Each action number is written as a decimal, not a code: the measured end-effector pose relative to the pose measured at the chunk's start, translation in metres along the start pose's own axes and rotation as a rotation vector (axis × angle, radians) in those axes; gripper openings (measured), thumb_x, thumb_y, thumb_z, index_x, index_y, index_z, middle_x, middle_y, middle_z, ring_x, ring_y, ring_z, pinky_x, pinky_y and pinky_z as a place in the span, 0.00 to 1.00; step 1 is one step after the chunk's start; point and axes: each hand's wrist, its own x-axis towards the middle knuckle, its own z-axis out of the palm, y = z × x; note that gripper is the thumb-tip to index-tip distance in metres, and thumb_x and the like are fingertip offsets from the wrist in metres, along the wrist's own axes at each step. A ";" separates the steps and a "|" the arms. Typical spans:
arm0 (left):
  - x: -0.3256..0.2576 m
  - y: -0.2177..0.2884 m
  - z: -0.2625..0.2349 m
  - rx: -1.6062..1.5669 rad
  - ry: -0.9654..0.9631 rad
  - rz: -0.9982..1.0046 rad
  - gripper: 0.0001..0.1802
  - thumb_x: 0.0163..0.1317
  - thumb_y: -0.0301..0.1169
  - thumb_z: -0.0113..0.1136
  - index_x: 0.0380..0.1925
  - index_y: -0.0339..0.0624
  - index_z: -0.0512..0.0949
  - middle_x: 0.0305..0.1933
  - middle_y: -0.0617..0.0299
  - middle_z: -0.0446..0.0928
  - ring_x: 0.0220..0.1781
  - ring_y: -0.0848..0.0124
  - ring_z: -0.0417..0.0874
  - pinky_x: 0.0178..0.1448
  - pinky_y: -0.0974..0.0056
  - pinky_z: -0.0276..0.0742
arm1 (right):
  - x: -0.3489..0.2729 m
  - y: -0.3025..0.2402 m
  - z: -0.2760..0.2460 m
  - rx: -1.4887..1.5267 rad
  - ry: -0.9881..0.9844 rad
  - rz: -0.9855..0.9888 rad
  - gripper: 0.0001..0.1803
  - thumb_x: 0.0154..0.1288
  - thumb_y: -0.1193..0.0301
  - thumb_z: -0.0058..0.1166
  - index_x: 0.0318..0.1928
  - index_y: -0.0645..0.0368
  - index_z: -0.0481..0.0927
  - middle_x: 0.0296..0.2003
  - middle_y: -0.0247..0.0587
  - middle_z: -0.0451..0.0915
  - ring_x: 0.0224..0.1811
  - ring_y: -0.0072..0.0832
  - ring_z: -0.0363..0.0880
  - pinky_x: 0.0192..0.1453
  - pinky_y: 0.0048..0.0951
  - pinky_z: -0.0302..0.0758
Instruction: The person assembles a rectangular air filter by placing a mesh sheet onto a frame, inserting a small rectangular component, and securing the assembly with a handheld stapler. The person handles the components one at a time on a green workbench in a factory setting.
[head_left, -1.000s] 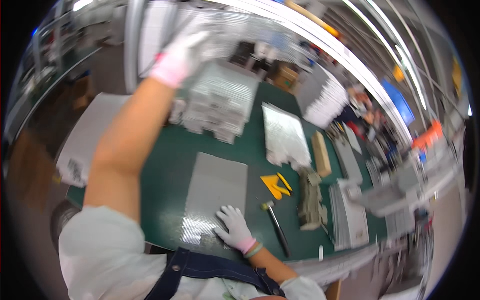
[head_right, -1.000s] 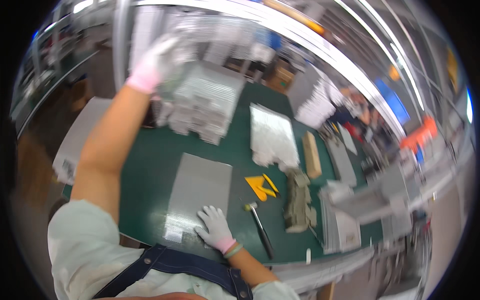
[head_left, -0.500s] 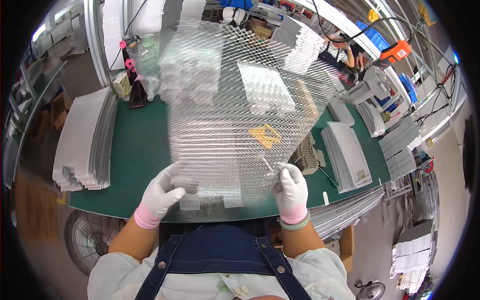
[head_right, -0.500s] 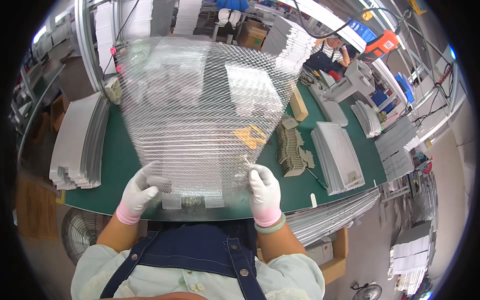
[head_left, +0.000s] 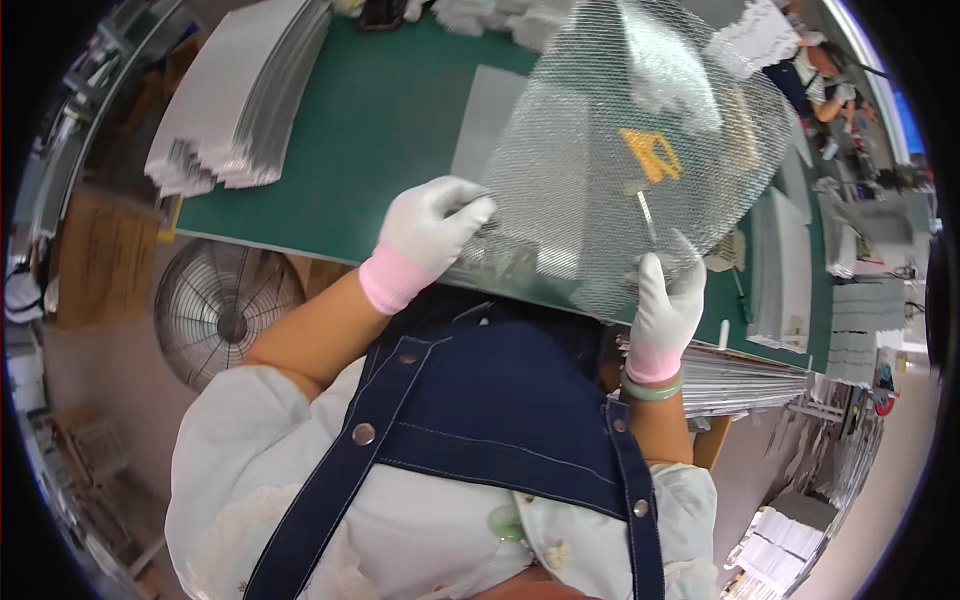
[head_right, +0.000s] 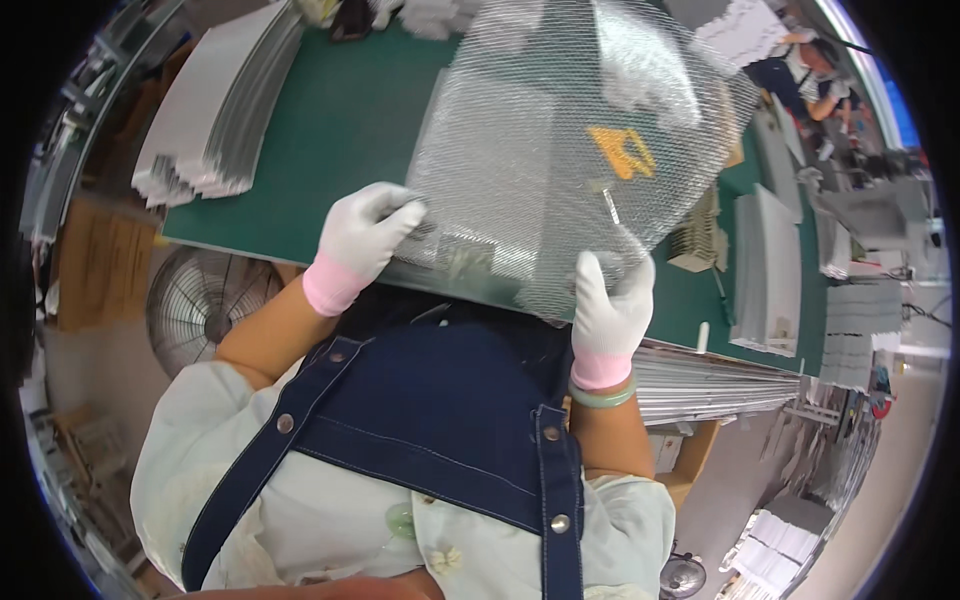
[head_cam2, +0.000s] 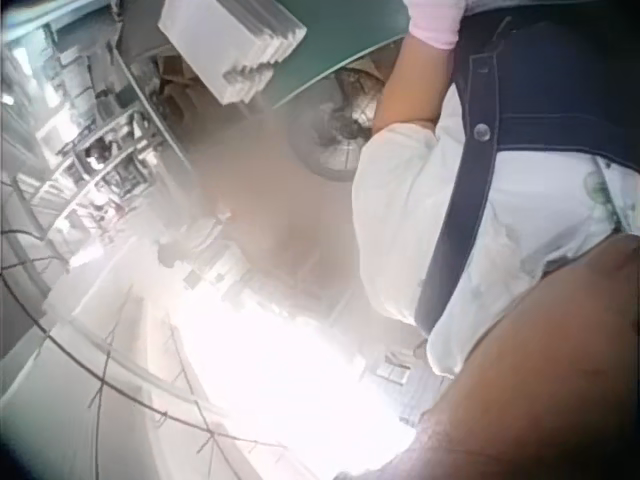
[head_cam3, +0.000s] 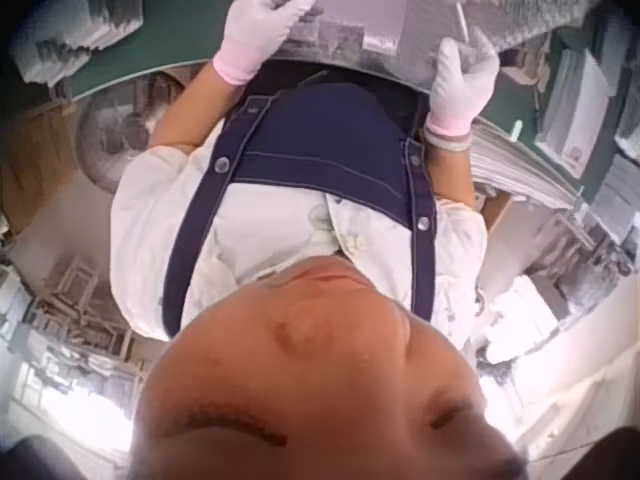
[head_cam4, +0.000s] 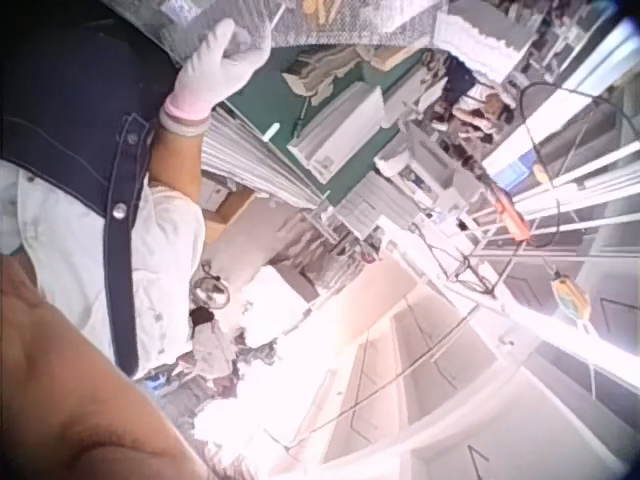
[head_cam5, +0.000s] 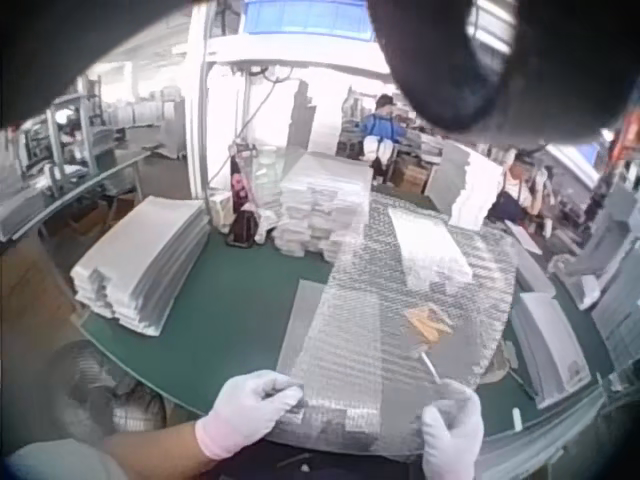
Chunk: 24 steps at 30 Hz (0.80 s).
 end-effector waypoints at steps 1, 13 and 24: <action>0.000 -0.003 -0.001 -0.177 -0.041 -0.064 0.20 0.66 0.33 0.65 0.50 0.28 0.78 0.41 0.56 0.84 0.44 0.72 0.83 0.51 0.67 0.78 | 0.001 0.010 -0.001 -0.074 -0.004 -0.005 0.22 0.70 0.78 0.57 0.62 0.68 0.69 0.34 0.33 0.79 0.33 0.16 0.75 0.39 0.18 0.74; 0.037 -0.045 0.022 0.484 0.199 0.007 0.30 0.64 0.45 0.64 0.54 0.31 0.72 0.37 0.43 0.82 0.41 0.49 0.85 0.46 0.52 0.79 | 0.070 0.084 0.042 -0.764 -0.186 0.062 0.45 0.57 0.51 0.70 0.66 0.67 0.67 0.44 0.56 0.84 0.46 0.46 0.84 0.54 0.39 0.78; 0.047 -0.074 0.033 0.650 0.071 -0.161 0.28 0.64 0.48 0.61 0.50 0.33 0.74 0.37 0.42 0.83 0.41 0.48 0.86 0.46 0.50 0.81 | 0.086 0.132 0.049 -0.943 -0.398 0.149 0.46 0.61 0.47 0.63 0.69 0.65 0.64 0.56 0.63 0.79 0.60 0.52 0.78 0.64 0.42 0.73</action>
